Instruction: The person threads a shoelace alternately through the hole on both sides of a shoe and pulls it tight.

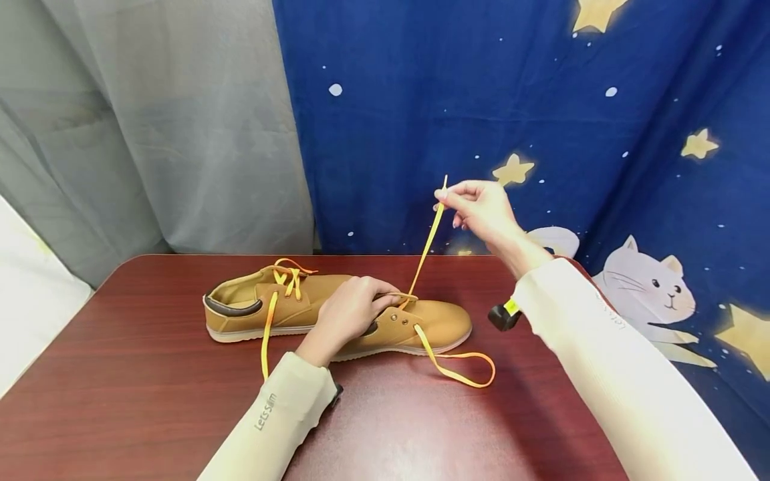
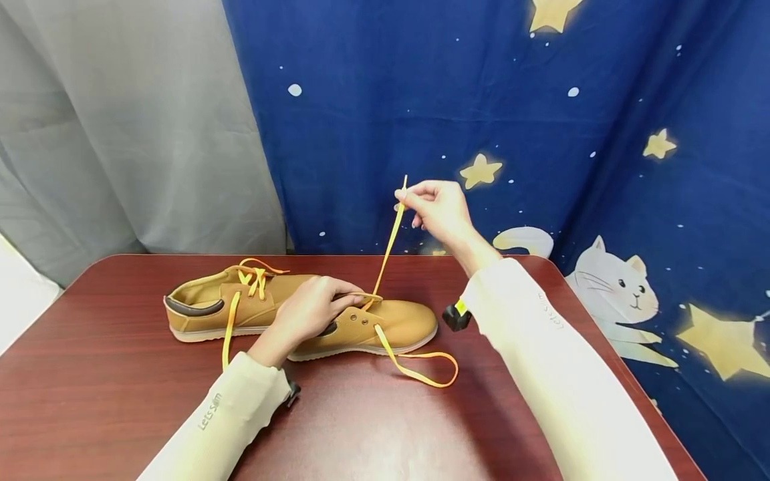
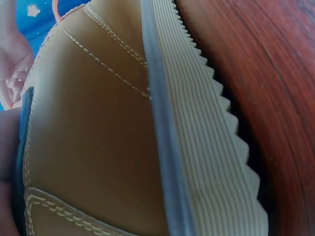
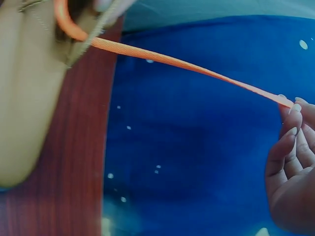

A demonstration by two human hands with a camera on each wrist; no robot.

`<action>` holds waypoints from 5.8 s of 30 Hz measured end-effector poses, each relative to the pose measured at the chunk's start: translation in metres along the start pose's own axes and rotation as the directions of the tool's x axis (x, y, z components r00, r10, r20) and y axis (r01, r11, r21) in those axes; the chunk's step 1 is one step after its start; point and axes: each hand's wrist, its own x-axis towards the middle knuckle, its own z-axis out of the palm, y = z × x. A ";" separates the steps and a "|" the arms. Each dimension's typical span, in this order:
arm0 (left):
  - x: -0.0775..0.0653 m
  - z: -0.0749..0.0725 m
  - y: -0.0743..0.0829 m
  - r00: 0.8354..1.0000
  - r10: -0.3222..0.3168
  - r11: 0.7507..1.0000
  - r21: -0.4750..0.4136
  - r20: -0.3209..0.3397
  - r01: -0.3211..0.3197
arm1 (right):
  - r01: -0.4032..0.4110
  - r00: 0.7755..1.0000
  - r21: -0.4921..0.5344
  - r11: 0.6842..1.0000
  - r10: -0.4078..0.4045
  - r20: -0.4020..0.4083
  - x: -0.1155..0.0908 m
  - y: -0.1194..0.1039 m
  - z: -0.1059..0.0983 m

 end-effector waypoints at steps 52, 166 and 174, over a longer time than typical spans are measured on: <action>0.001 -0.008 0.001 0.999 0.003 0.938 -0.347 -0.032 -0.014 | 0.177 0.975 0.071 0.982 -0.184 0.122 -0.114 -0.013 0.010; -0.031 -0.094 -0.067 0.959 -0.281 0.750 -0.617 0.030 0.239 | -0.129 0.916 -0.140 0.982 0.172 0.362 -0.121 0.088 0.035; -0.036 -0.102 -0.077 0.936 -0.351 0.731 -0.616 0.029 0.293 | -0.194 0.897 -0.007 0.981 0.180 0.404 -0.119 0.093 0.040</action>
